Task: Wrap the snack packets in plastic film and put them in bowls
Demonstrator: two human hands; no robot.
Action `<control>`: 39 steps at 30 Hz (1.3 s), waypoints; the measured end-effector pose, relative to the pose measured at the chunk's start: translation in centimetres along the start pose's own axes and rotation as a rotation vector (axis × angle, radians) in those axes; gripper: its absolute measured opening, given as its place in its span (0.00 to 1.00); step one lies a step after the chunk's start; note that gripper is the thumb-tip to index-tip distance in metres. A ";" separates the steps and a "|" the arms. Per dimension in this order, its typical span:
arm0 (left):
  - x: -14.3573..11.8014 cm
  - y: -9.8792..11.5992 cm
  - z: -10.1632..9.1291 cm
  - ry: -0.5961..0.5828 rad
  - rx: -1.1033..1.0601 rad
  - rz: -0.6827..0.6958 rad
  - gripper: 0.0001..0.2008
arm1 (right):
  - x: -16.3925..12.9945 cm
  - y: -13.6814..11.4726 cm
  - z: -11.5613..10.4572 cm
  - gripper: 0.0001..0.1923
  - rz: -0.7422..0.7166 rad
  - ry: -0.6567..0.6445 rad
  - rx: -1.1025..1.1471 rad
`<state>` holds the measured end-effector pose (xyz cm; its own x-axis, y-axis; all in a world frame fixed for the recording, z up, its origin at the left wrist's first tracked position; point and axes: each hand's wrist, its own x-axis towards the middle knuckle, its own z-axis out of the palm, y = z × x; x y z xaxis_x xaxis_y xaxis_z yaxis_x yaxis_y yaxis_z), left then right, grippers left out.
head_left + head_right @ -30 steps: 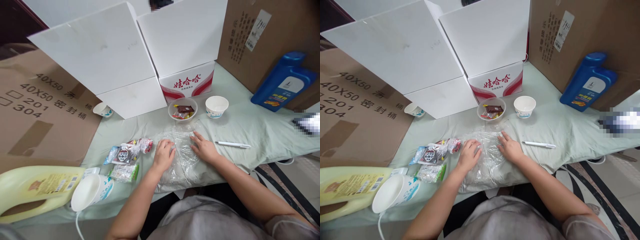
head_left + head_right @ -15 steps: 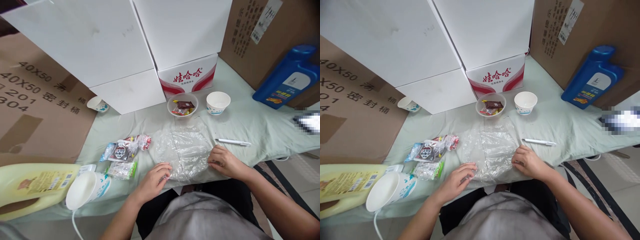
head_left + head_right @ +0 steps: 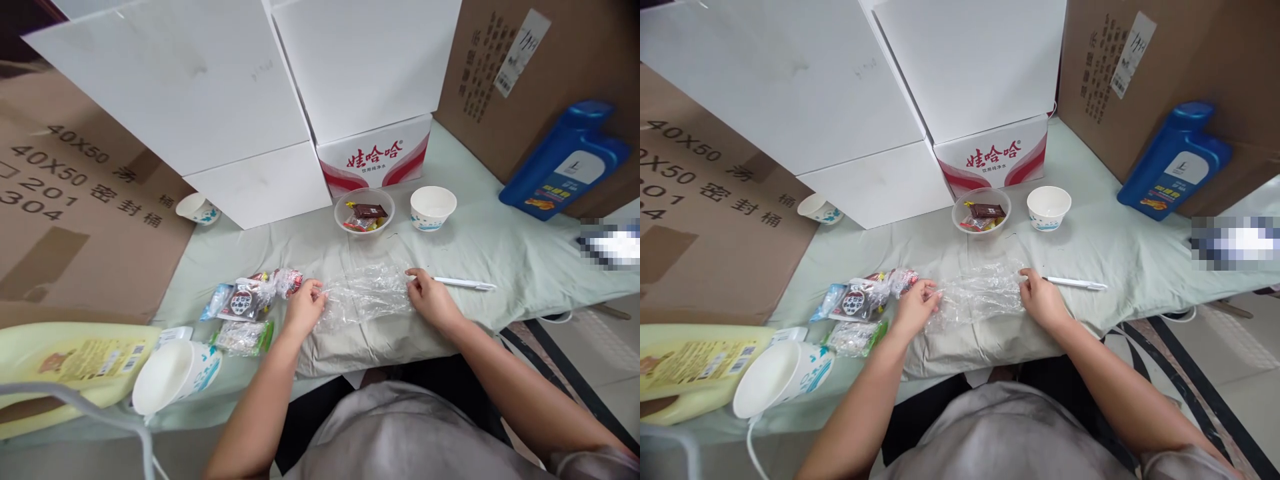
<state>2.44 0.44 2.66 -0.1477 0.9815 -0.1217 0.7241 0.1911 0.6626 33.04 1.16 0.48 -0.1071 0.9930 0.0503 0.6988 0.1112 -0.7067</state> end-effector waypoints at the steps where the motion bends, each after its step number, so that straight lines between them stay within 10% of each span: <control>1: 0.2 0.1 0.2 0.027 0.049 -0.023 0.10 | 0.1 -0.1 0.1 0.18 -0.019 0.018 -0.088; 14: 1.1 2.5 0.7 0.151 0.623 -0.127 0.15 | 1.4 -1.4 0.5 0.20 0.055 0.018 -0.555; 20: -0.8 4.1 2.3 0.471 0.593 0.454 0.08 | 1.9 -1.8 0.5 0.20 0.082 -0.029 -0.587; 24: -1.0 4.4 4.8 0.152 0.494 0.761 0.08 | 2.1 -1.6 0.5 0.20 0.087 -0.030 -0.593; 30: -0.4 2.9 6.7 -0.066 0.497 0.705 0.22 | 3.2 -0.2 -2.0 0.19 0.101 0.164 -0.584; 33: -0.5 2.8 6.6 -0.086 0.497 0.682 0.23 | 3.4 -0.8 -2.3 0.17 -0.115 0.223 -0.541; 39: -0.6 2.9 6.1 -0.112 0.538 0.659 0.25 | 2.9 -1.6 1.5 0.31 -0.592 -0.136 -0.554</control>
<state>8.76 0.48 0.16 0.4625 0.8836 0.0735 0.8640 -0.4678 0.1864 30.57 3.80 0.75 -0.6275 0.7540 0.1943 0.7438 0.6542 -0.1369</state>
